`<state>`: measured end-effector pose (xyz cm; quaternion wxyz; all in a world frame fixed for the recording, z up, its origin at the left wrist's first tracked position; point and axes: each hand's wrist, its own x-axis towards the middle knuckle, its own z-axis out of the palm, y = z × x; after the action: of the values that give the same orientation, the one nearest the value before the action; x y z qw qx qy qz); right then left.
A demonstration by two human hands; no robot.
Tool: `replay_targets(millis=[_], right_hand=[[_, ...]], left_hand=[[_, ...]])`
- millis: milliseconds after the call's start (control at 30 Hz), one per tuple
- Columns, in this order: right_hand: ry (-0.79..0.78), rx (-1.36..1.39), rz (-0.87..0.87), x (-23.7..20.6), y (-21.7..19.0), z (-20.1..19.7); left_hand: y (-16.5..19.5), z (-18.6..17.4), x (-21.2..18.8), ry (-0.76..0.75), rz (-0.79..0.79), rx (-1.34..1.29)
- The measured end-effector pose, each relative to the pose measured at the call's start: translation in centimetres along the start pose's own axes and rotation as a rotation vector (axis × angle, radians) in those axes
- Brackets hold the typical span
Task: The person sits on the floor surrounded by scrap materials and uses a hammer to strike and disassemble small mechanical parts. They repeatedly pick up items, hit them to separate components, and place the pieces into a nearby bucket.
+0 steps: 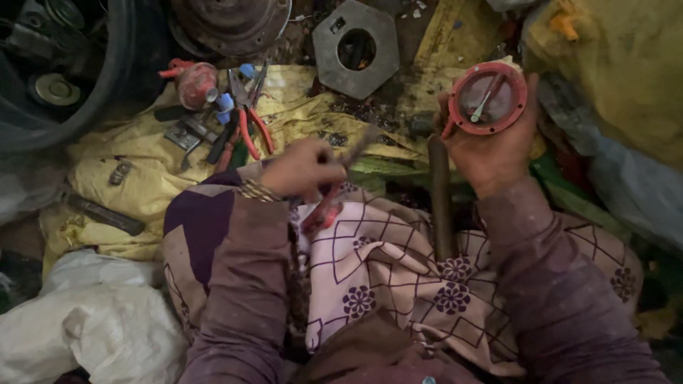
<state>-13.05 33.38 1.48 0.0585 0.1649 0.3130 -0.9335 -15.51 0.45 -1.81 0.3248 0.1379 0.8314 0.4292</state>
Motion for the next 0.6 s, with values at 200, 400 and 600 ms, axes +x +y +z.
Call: replay_targets(millis=[200, 400, 600], right_hand=[[0.047, 0.039, 0.014, 0.2, 0.0, -0.3], [-0.003, -0.086, -0.077, 1.0, 0.2, -0.7], [-0.013, -0.441, -0.333, 1.4, 0.8, -0.3]], left_hand=[[-0.2, -1.4, 0.1, 0.192, 0.116, -0.804], [1.9, -1.3, -0.6, -0.111, 0.131, -1.007], [4.8, 1.9, -1.1, -0.491, 0.155, -1.062]])
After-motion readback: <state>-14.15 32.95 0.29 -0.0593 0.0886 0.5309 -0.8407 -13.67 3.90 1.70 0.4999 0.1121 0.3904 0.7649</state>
